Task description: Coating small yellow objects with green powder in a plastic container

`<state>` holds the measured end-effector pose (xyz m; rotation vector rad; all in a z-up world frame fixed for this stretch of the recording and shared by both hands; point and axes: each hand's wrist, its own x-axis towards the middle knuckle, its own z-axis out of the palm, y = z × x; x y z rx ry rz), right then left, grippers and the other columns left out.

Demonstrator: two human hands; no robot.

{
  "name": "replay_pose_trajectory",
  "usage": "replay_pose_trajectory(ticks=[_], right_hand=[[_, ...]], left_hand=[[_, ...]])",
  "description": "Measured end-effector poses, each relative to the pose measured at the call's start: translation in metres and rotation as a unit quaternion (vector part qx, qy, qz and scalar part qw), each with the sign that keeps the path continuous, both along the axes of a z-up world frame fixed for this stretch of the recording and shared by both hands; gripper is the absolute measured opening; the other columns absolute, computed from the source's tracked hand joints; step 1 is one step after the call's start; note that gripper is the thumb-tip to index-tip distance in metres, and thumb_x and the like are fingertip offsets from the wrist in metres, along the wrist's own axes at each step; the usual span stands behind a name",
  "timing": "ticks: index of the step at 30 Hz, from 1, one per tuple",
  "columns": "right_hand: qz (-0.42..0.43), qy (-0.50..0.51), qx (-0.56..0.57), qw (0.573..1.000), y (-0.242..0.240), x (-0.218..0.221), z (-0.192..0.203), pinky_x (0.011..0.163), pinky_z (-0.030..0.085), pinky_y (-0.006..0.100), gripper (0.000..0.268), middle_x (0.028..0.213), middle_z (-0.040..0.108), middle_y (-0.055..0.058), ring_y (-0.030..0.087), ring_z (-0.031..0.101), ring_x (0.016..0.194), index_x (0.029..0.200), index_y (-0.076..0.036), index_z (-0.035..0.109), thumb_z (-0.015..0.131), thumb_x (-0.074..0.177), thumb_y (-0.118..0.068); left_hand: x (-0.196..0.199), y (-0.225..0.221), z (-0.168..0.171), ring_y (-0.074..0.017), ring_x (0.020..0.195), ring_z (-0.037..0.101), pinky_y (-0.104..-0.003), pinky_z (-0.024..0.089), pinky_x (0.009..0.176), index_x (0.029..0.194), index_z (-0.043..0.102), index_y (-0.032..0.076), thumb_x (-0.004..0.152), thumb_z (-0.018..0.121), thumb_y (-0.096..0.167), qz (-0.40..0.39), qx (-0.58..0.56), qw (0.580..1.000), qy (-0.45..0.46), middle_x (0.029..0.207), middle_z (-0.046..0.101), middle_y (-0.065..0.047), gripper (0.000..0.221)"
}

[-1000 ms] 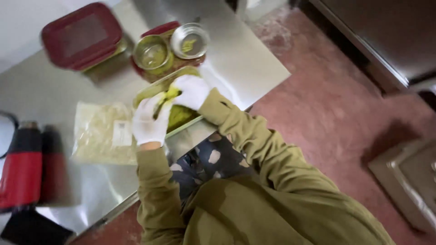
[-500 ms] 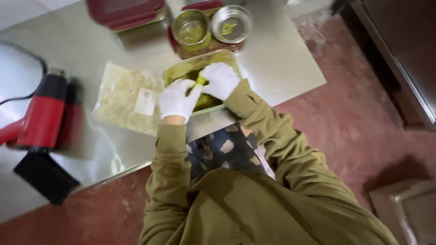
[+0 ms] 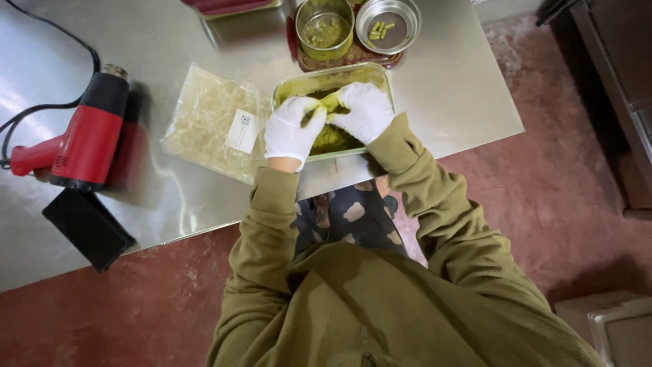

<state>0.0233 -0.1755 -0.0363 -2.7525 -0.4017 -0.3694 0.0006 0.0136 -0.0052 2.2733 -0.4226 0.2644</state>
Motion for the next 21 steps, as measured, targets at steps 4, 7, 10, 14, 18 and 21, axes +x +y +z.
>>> replay_pose_trajectory(ticks=[4, 7, 10, 14, 18, 21], right_hand=[[-0.018, 0.024, -0.051, 0.998, -0.008, -0.025, 0.060, 0.083, 0.060, 0.044, 0.032, 0.094, 0.073, -0.002, 0.025, 0.072, 0.093, 0.100, -0.032, 0.079, 0.076, 0.082, -0.058], [0.027, 0.026, -0.044, 0.998, -0.032, -0.033, 0.041, 0.081, 0.061, 0.049, 0.026, 0.092, 0.076, 0.002, 0.031, 0.074, 0.091, 0.105, -0.029, 0.080, 0.071, 0.092, -0.050], [0.056, -0.044, -0.103, 0.992, -0.035, -0.041, 0.029, 0.071, 0.058, 0.056, 0.058, 0.063, 0.064, 0.014, 0.049, 0.069, 0.106, 0.072, -0.010, 0.068, 0.057, 0.106, -0.056], [0.046, -0.015, 0.001, 0.999, -0.035, -0.048, 0.038, 0.061, 0.049, 0.052, 0.043, 0.077, 0.070, 0.011, 0.037, 0.067, 0.075, 0.093, -0.016, 0.077, 0.060, 0.102, -0.054], [0.065, -0.035, 0.045, 0.996, -0.033, -0.051, 0.050, 0.063, 0.052, 0.051, 0.036, 0.077, 0.071, 0.011, 0.037, 0.068, 0.073, 0.088, -0.012, 0.075, 0.066, 0.100, -0.045], [0.054, -0.012, 0.026, 0.998, -0.035, -0.046, 0.044, 0.058, 0.048, 0.052, 0.045, 0.069, 0.065, 0.011, 0.039, 0.064, 0.067, 0.074, -0.012, 0.064, 0.064, 0.100, -0.048]], left_hand=[[0.013, 0.004, 0.019, -0.0261, 0.105, 0.070, -0.042, 0.056, 0.092, 0.102, 0.070, 0.024, 0.097, 0.070, 0.041, 0.014, -0.041, 0.999, 0.003, 0.100, 0.072, -0.003, 0.018], [0.021, -0.006, 0.055, -0.0241, 0.112, 0.069, -0.041, 0.052, 0.104, 0.106, 0.073, 0.022, 0.101, 0.066, 0.036, -0.025, -0.082, 0.994, 0.061, 0.106, 0.073, -0.002, 0.016], [0.038, -0.035, 0.095, -0.0153, 0.106, 0.070, -0.032, 0.057, 0.094, 0.114, 0.071, 0.015, 0.101, 0.058, 0.034, -0.017, -0.012, 0.987, 0.159, 0.115, 0.074, -0.004, 0.027], [0.102, -0.076, 0.081, -0.0157, 0.098, 0.071, -0.035, 0.057, 0.088, 0.104, 0.075, 0.019, 0.093, 0.063, 0.037, -0.054, 0.013, 0.989, 0.137, 0.106, 0.077, 0.001, 0.024], [0.175, -0.115, 0.042, -0.0319, 0.083, 0.073, -0.045, 0.054, 0.075, 0.098, 0.079, 0.024, 0.088, 0.066, 0.046, -0.062, 0.105, 0.987, 0.106, 0.092, 0.079, -0.005, 0.027], [0.177, -0.141, 0.058, -0.0387, 0.096, 0.071, -0.052, 0.056, 0.078, 0.110, 0.072, 0.020, 0.093, 0.063, 0.047, -0.063, 0.264, 0.956, 0.114, 0.108, 0.074, -0.009, 0.034]])
